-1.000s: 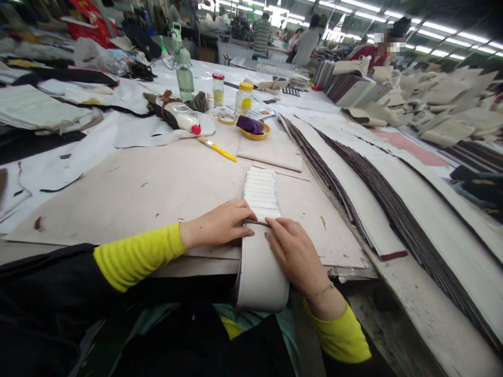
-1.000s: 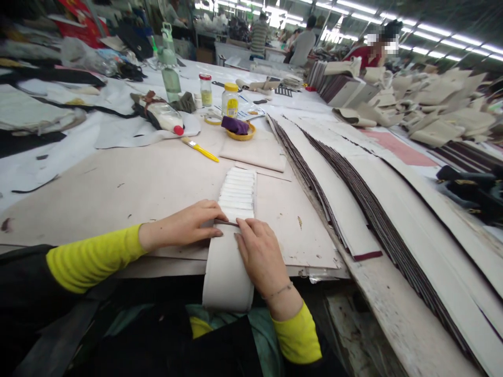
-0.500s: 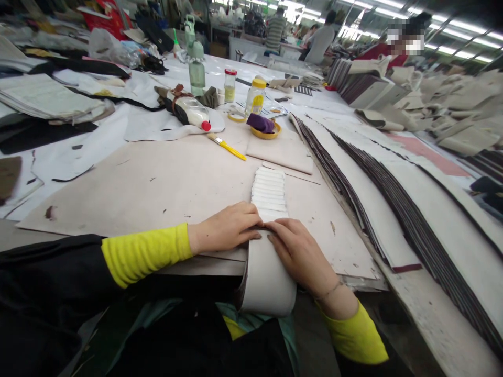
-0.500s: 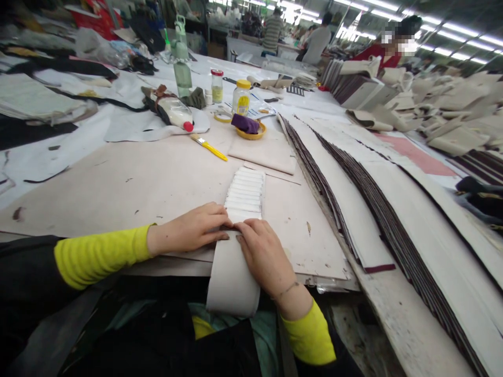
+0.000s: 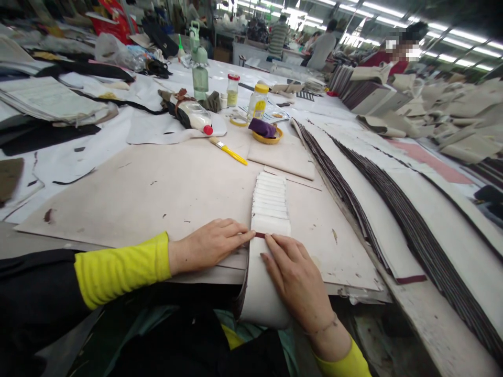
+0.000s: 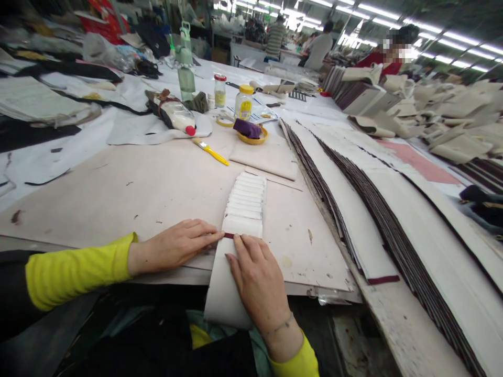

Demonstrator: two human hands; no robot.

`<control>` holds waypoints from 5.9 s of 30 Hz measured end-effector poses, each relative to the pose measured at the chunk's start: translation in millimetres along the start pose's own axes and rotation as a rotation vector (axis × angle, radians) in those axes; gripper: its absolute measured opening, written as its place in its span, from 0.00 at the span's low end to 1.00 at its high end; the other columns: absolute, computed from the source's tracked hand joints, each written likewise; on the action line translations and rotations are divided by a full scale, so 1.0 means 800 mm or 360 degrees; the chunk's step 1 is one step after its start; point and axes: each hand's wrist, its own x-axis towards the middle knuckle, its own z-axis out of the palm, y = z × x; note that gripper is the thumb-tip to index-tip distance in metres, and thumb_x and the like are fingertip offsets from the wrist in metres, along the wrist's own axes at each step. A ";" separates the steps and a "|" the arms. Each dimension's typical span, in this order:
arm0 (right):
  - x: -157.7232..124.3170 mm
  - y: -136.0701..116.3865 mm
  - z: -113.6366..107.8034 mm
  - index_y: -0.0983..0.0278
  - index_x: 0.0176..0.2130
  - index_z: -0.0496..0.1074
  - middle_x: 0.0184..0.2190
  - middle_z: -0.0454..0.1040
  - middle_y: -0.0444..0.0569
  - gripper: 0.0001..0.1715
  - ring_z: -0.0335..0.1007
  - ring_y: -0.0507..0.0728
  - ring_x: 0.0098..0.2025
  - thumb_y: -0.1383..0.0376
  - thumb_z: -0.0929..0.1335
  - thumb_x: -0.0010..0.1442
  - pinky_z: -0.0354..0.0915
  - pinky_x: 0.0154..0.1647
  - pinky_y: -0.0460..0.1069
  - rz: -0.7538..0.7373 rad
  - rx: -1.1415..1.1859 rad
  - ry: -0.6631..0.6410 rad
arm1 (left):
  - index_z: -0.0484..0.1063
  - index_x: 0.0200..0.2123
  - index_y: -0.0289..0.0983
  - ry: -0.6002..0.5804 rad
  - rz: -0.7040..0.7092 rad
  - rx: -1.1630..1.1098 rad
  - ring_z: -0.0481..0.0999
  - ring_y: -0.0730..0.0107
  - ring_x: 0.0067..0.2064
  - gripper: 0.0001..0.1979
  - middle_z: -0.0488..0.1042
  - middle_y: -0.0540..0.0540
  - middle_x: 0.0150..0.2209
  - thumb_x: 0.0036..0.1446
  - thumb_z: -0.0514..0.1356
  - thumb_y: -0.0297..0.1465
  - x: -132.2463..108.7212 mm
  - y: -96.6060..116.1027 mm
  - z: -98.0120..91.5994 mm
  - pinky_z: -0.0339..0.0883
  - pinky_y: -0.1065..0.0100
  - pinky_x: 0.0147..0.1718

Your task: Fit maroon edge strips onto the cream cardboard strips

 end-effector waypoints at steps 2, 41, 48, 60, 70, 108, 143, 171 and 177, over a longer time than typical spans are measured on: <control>-0.003 -0.001 0.002 0.68 0.51 0.64 0.45 0.67 0.55 0.20 0.60 0.59 0.47 0.63 0.59 0.60 0.63 0.49 0.56 0.0028 0.0030 0.0030 | 0.56 0.55 0.34 0.0023 -0.0029 -0.0107 0.63 0.65 0.47 0.18 0.66 0.41 0.48 0.62 0.45 0.28 -0.003 -0.001 -0.001 0.58 0.63 0.48; -0.008 -0.001 0.010 0.68 0.50 0.65 0.43 0.68 0.55 0.19 0.61 0.58 0.47 0.66 0.61 0.59 0.63 0.48 0.55 0.0137 0.0242 0.0186 | 0.61 0.47 0.32 -0.0054 -0.0978 -0.1525 0.67 0.75 0.27 0.20 0.71 0.49 0.29 0.51 0.55 0.35 0.081 -0.022 -0.036 0.59 0.74 0.24; -0.007 -0.002 0.009 0.66 0.49 0.65 0.43 0.68 0.54 0.19 0.61 0.58 0.47 0.67 0.60 0.59 0.63 0.48 0.56 0.0142 0.0279 0.0251 | 0.59 0.52 0.30 -0.0366 -0.0652 -0.1079 0.72 0.69 0.39 0.27 0.72 0.42 0.43 0.46 0.56 0.25 0.127 -0.021 -0.044 0.64 0.71 0.39; -0.010 -0.004 0.011 0.64 0.48 0.66 0.42 0.69 0.52 0.17 0.62 0.57 0.46 0.66 0.61 0.58 0.63 0.48 0.56 0.0234 0.0338 0.0323 | 0.68 0.45 0.33 -0.0391 -0.0319 -0.0443 0.69 0.63 0.46 0.20 0.70 0.43 0.45 0.44 0.56 0.24 0.145 -0.003 -0.028 0.61 0.67 0.45; -0.008 -0.006 0.007 0.65 0.46 0.68 0.41 0.70 0.52 0.15 0.63 0.57 0.45 0.66 0.62 0.58 0.63 0.47 0.55 0.0294 0.0287 0.0347 | 0.68 0.44 0.32 -0.0296 -0.0106 -0.0113 0.67 0.64 0.43 0.15 0.68 0.42 0.40 0.52 0.53 0.23 0.131 0.012 -0.030 0.60 0.67 0.44; 0.024 0.036 0.006 0.69 0.52 0.61 0.45 0.68 0.57 0.22 0.61 0.61 0.47 0.64 0.59 0.59 0.60 0.50 0.60 0.0170 0.0072 0.0004 | 0.68 0.42 0.35 -0.0035 -0.0207 -0.0478 0.65 0.66 0.45 0.11 0.68 0.44 0.40 0.54 0.57 0.30 0.075 -0.027 -0.024 0.58 0.66 0.46; 0.019 0.020 0.014 0.69 0.46 0.68 0.44 0.72 0.54 0.18 0.65 0.59 0.45 0.65 0.59 0.59 0.62 0.48 0.54 0.0219 -0.0180 0.0131 | 0.66 0.47 0.35 0.0109 -0.0324 -0.0501 0.67 0.70 0.46 0.14 0.69 0.44 0.43 0.59 0.48 0.27 0.032 -0.039 -0.010 0.60 0.69 0.47; 0.018 0.019 0.014 0.69 0.46 0.69 0.43 0.72 0.56 0.18 0.65 0.59 0.46 0.64 0.59 0.60 0.62 0.48 0.56 0.0242 -0.0041 0.0226 | 0.67 0.28 0.33 -0.0009 -0.0837 -0.0815 0.66 0.73 0.29 0.11 0.69 0.50 0.26 0.53 0.52 0.36 0.101 -0.049 -0.030 0.60 0.73 0.28; 0.017 0.019 0.014 0.69 0.46 0.68 0.44 0.71 0.56 0.18 0.65 0.59 0.46 0.64 0.59 0.59 0.63 0.48 0.56 0.0260 -0.0011 0.0248 | 0.66 0.34 0.34 -0.0274 -0.1093 -0.1028 0.65 0.75 0.24 0.14 0.68 0.49 0.25 0.51 0.53 0.39 0.111 -0.048 -0.046 0.55 0.75 0.20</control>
